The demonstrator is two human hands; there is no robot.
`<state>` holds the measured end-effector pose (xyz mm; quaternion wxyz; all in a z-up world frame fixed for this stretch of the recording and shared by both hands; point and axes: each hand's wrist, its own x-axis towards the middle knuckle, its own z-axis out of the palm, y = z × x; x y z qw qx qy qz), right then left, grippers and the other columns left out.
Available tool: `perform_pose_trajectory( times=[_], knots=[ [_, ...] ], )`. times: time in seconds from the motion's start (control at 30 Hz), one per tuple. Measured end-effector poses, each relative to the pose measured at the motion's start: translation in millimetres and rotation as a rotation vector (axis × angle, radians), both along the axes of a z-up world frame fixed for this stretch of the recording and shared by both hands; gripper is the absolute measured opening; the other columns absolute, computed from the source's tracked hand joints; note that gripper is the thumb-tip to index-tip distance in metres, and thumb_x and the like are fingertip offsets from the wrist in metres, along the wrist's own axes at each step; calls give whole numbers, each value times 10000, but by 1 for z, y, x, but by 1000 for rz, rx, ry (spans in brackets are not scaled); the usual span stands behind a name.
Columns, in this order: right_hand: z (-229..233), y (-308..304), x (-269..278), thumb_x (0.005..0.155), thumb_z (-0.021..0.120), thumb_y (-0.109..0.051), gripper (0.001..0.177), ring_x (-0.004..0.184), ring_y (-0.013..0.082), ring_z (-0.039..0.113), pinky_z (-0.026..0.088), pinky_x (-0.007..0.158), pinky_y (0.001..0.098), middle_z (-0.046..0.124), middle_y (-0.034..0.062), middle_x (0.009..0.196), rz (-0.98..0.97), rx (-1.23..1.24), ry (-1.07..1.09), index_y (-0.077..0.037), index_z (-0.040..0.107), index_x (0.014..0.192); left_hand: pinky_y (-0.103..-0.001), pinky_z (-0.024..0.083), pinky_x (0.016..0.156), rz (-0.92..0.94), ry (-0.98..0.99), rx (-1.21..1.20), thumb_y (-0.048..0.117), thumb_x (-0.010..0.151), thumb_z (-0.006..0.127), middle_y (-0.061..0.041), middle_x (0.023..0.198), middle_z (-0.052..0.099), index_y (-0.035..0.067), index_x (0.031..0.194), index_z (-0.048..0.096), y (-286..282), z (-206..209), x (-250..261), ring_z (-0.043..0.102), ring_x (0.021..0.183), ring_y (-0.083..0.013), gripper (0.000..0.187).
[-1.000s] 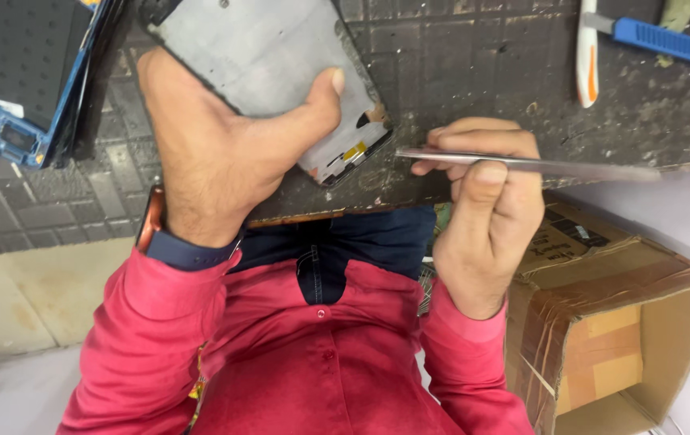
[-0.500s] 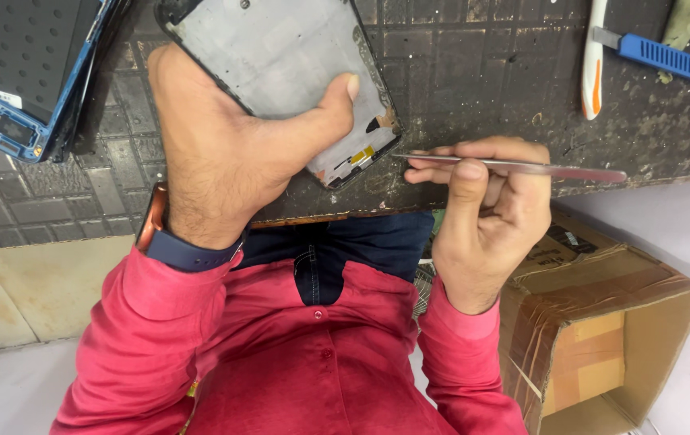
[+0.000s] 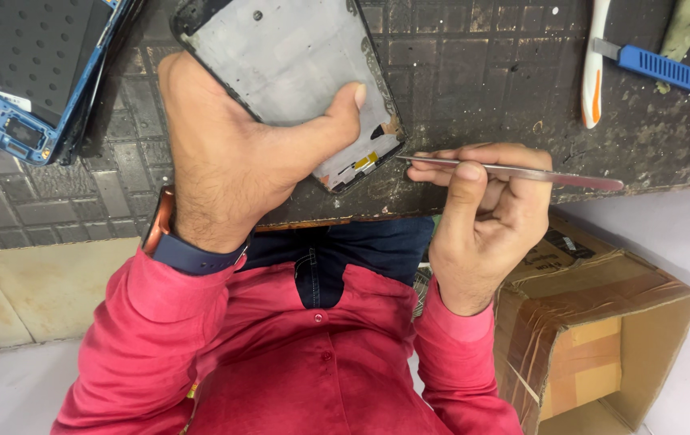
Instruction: The person uses a metal prying tool to remove adhesive residue from the back of a smartphone screen assembly. They then use a toothbrush to clean the surface and finally place the screen into a box.
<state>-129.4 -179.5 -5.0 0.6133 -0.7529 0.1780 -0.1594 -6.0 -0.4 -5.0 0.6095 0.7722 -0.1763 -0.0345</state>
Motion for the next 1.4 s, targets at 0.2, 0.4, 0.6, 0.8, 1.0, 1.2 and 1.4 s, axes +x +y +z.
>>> perform_pose_trajectory(
  times=[0.2, 0.4, 0.6, 0.8, 1.0, 1.2, 1.4],
  knots=[
    [1, -5, 0, 1198, 521, -17, 89, 923, 242, 764, 689, 869, 346, 659, 180, 1033, 78, 36, 20, 59, 487, 1168, -304, 616, 908, 20, -37, 22, 100, 909, 867, -118, 1094, 768, -31, 1155, 665, -1, 0, -1, 793, 997, -187, 345],
    [9, -9, 11, 1184, 528, -12, 91, 903, 226, 767, 691, 864, 344, 674, 186, 1021, 119, 63, 57, 65, 494, 1150, -304, 617, 915, 42, -70, 12, 107, 916, 863, -127, 1100, 757, -27, 1166, 648, -4, 1, -2, 789, 1018, -209, 356],
    [25, -1, 21, 1004, 610, 36, 24, 748, 232, 696, 549, 678, 326, 697, 169, 871, 479, -386, 95, 13, 601, 1003, -318, 614, 902, 53, -110, 90, 120, 931, 871, -131, 1080, 767, -25, 1143, 684, -6, 2, -6, 792, 992, -217, 318],
    [22, 6, 15, 1181, 551, -19, 57, 793, 163, 657, 574, 744, 255, 644, 150, 1018, 158, 89, -31, 25, 527, 1153, -308, 612, 878, 68, -72, 53, 142, 912, 862, -111, 1086, 769, -33, 1134, 691, -7, 7, -4, 782, 949, -180, 330],
    [9, -18, 4, 1186, 487, -136, 163, 883, 183, 689, 610, 814, 290, 658, 158, 1084, 5, 123, -48, 19, 513, 1230, -294, 614, 877, 32, 4, 20, 116, 919, 849, -109, 1095, 774, -36, 1143, 695, -9, 4, -4, 778, 946, -165, 311],
    [7, -7, 2, 1199, 512, -57, 127, 923, 239, 761, 655, 872, 321, 686, 204, 1079, 26, 23, 17, 27, 418, 1220, -296, 614, 915, 15, -57, 23, 96, 948, 855, -115, 1105, 767, -41, 1165, 682, -3, -4, -5, 782, 997, -174, 310],
    [1, -1, 2, 1209, 513, -29, 126, 939, 230, 756, 652, 879, 343, 639, 193, 1065, -15, -11, -23, 24, 400, 1198, -295, 620, 917, 7, -62, 19, 107, 947, 862, -111, 1107, 769, -29, 1180, 673, -2, -5, -4, 796, 1009, -184, 329]
  ],
)
